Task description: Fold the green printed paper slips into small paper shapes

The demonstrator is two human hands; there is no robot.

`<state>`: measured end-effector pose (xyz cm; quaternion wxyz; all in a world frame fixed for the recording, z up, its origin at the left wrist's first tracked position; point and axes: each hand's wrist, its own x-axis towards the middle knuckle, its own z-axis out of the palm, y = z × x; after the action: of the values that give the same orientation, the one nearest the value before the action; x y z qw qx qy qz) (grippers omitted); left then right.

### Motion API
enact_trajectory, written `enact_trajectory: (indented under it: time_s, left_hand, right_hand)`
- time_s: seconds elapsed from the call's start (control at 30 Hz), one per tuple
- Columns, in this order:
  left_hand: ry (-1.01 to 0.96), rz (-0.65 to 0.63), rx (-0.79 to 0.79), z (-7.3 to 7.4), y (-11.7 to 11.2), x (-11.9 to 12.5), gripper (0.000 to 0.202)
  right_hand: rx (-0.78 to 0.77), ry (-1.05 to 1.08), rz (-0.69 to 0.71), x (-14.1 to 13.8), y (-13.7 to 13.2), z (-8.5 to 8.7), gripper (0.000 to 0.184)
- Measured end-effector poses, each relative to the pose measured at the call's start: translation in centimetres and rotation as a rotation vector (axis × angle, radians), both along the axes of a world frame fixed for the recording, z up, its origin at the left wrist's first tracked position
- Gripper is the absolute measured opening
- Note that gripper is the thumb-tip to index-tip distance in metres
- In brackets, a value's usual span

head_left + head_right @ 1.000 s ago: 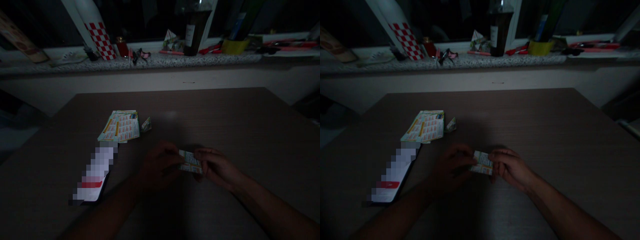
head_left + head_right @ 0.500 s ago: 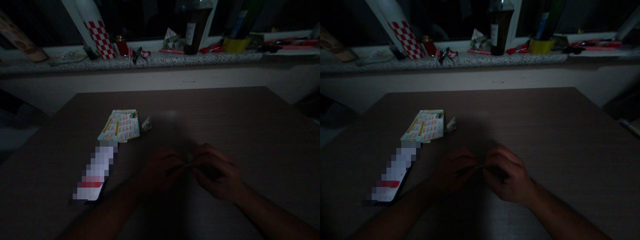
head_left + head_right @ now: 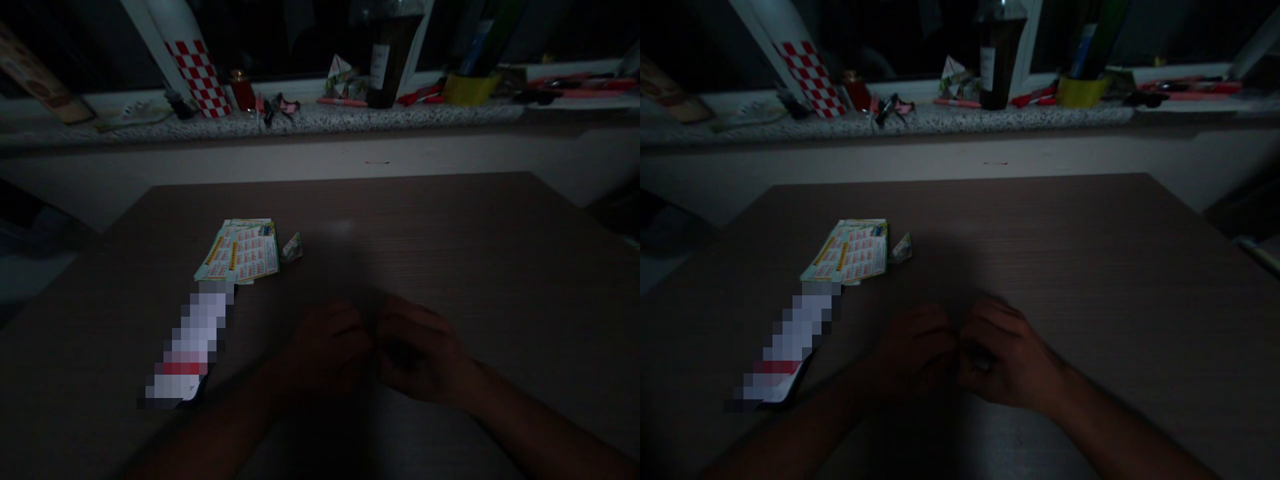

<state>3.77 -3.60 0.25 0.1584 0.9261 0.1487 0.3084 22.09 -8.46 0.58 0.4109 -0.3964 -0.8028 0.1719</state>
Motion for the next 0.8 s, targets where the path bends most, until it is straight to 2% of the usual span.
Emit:
enact_trajectory:
  time_s: [0.27, 0.6, 0.8]
  left_hand:
    - [-0.086, -0.026, -0.055, -0.2, -0.1, 0.0, 0.015]
    - [-0.133, 0.03, -0.106, 0.8, 0.2, -0.8, 0.007]
    - [-0.249, 0.077, -0.241, 1.0, 0.5, -1.3, 0.005]
  right_hand:
    - [0.032, 0.029, -0.018, 0.4, 0.0, 0.4, 0.02]
    - [-0.055, 0.071, -0.069, 2.2, 0.5, 0.0, 0.016]
    - [-0.061, 0.152, -0.177, 3.0, 1.1, 0.1, 0.016]
